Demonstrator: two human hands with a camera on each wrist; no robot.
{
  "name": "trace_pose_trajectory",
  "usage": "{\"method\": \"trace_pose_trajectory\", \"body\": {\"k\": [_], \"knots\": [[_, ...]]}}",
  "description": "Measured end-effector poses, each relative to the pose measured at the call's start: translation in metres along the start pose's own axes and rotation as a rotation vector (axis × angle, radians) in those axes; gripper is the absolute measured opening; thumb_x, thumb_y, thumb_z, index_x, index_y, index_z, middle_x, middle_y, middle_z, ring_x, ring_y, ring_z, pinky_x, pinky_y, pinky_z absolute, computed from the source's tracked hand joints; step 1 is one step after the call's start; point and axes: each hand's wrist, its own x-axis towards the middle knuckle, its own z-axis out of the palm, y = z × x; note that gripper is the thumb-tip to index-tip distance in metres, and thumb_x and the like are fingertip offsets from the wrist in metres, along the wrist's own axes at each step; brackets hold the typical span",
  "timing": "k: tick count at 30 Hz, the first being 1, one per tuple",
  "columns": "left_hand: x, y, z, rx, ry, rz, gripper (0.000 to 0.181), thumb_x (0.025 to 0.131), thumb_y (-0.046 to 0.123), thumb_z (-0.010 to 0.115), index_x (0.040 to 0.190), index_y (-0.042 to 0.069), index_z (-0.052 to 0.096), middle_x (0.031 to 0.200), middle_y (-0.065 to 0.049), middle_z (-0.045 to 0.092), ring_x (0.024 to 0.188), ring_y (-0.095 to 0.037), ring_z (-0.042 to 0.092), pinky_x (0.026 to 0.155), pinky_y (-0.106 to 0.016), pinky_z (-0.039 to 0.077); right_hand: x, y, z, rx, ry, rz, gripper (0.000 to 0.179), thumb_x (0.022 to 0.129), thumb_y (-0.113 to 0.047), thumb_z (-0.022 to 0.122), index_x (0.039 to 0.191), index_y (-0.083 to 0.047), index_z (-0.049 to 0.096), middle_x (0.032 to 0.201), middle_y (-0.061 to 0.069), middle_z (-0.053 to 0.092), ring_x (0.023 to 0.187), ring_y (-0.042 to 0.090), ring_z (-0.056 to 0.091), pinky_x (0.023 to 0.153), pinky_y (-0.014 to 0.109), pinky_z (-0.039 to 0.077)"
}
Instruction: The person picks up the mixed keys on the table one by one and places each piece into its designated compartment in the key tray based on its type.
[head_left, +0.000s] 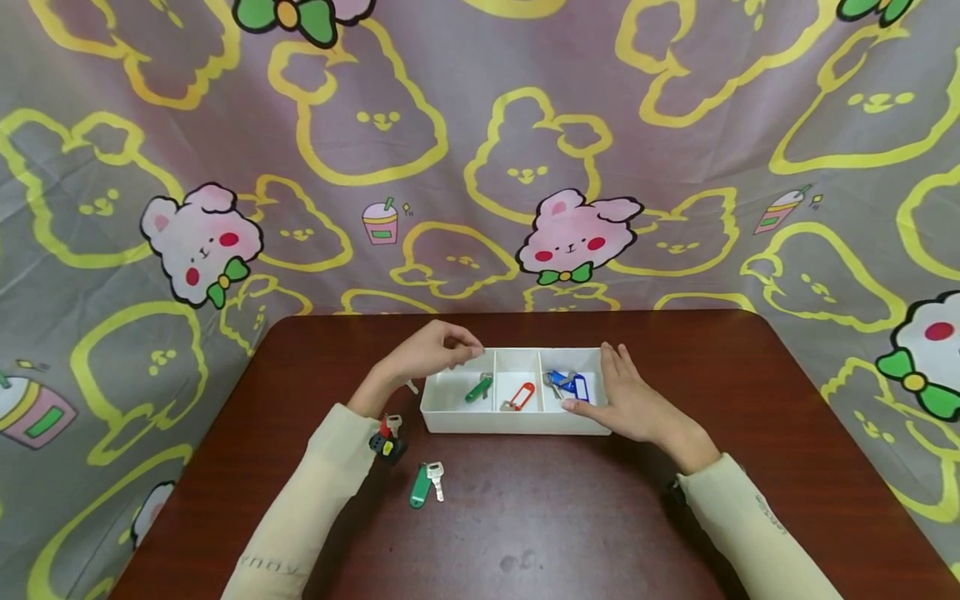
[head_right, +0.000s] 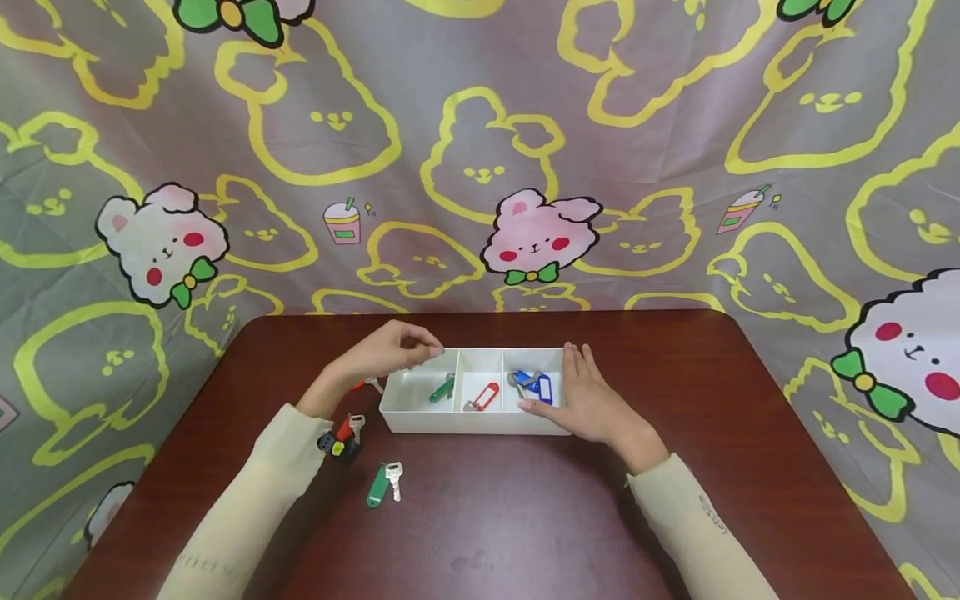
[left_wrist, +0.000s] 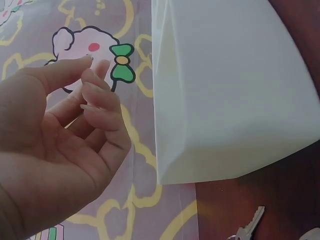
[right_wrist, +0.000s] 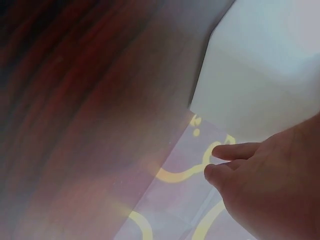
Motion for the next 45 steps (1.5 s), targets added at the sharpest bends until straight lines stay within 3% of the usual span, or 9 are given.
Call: {"method": "trace_pose_trajectory", "body": {"k": [5, 12, 19, 26, 31, 38, 45], "knots": [[-0.010, -0.002, 0.004, -0.001, -0.009, 0.017, 0.027, 0.105, 0.026, 0.065, 0.120, 0.007, 0.077, 0.090, -0.005, 0.068, 0.076, -0.023, 0.059, 0.060, -0.028, 0.040, 0.001, 0.000, 0.001, -0.049, 0.018, -0.004, 0.129, 0.090, -0.082, 0.057, 0.163, 0.012, 0.009, 0.174, 0.033, 0.007, 0.161, 0.054, 0.002, 0.131, 0.067, 0.010], [-0.024, 0.002, 0.008, 0.006, -0.014, 0.062, 0.021, 0.104, 0.022, 0.065, 0.116, 0.010, 0.077, 0.089, -0.011, 0.070, 0.074, -0.017, 0.059, 0.065, -0.027, 0.046, 0.000, 0.001, 0.001, -0.121, 0.040, -0.006, 0.129, 0.089, -0.083, 0.055, 0.163, 0.013, 0.010, 0.174, 0.033, 0.002, 0.162, 0.053, 0.002, 0.132, 0.066, 0.007], [-0.039, 0.005, 0.011, 0.025, 0.005, 0.079, 0.020, 0.104, 0.021, 0.066, 0.114, 0.010, 0.078, 0.085, -0.001, 0.070, 0.074, -0.015, 0.061, 0.065, -0.027, 0.050, -0.001, 0.000, -0.002, -0.139, 0.031, -0.003, 0.131, 0.089, -0.085, 0.053, 0.164, 0.011, 0.007, 0.175, 0.030, -0.002, 0.163, 0.049, -0.001, 0.132, 0.064, 0.006], [-0.052, 0.003, 0.013, 0.051, -0.001, 0.099, 0.022, 0.104, 0.022, 0.067, 0.117, 0.009, 0.078, 0.090, -0.013, 0.072, 0.081, -0.030, 0.065, 0.061, -0.025, 0.045, 0.000, 0.001, -0.002, -0.144, 0.025, 0.006, 0.132, 0.088, -0.087, 0.052, 0.164, 0.011, 0.007, 0.175, 0.030, -0.004, 0.164, 0.049, -0.002, 0.133, 0.064, 0.007], [-0.060, 0.001, 0.014, 0.047, -0.003, 0.089, 0.021, 0.104, 0.024, 0.066, 0.117, 0.011, 0.077, 0.093, -0.018, 0.073, 0.081, -0.025, 0.066, 0.066, -0.027, 0.049, 0.000, 0.000, -0.002, -0.154, 0.036, -0.009, 0.130, 0.089, -0.085, 0.053, 0.163, 0.013, 0.008, 0.174, 0.031, -0.002, 0.163, 0.051, 0.002, 0.132, 0.064, 0.010], [-0.070, -0.005, 0.018, 0.021, -0.007, 0.058, 0.021, 0.105, 0.026, 0.066, 0.117, 0.013, 0.077, 0.092, -0.018, 0.073, 0.086, -0.037, 0.068, 0.060, -0.026, 0.045, -0.001, 0.000, -0.001, -0.154, 0.046, -0.020, 0.128, 0.090, -0.083, 0.055, 0.163, 0.014, 0.011, 0.174, 0.033, 0.001, 0.162, 0.052, 0.004, 0.132, 0.064, 0.012], [-0.080, -0.017, 0.022, 0.019, -0.018, 0.044, 0.023, 0.103, 0.026, 0.068, 0.119, 0.011, 0.076, 0.093, -0.014, 0.075, 0.087, -0.037, 0.069, 0.065, -0.026, 0.051, 0.000, 0.001, -0.001, -0.146, 0.032, -0.020, 0.129, 0.090, -0.084, 0.054, 0.164, 0.012, 0.008, 0.174, 0.031, -0.002, 0.163, 0.051, 0.001, 0.132, 0.064, 0.011]]}}
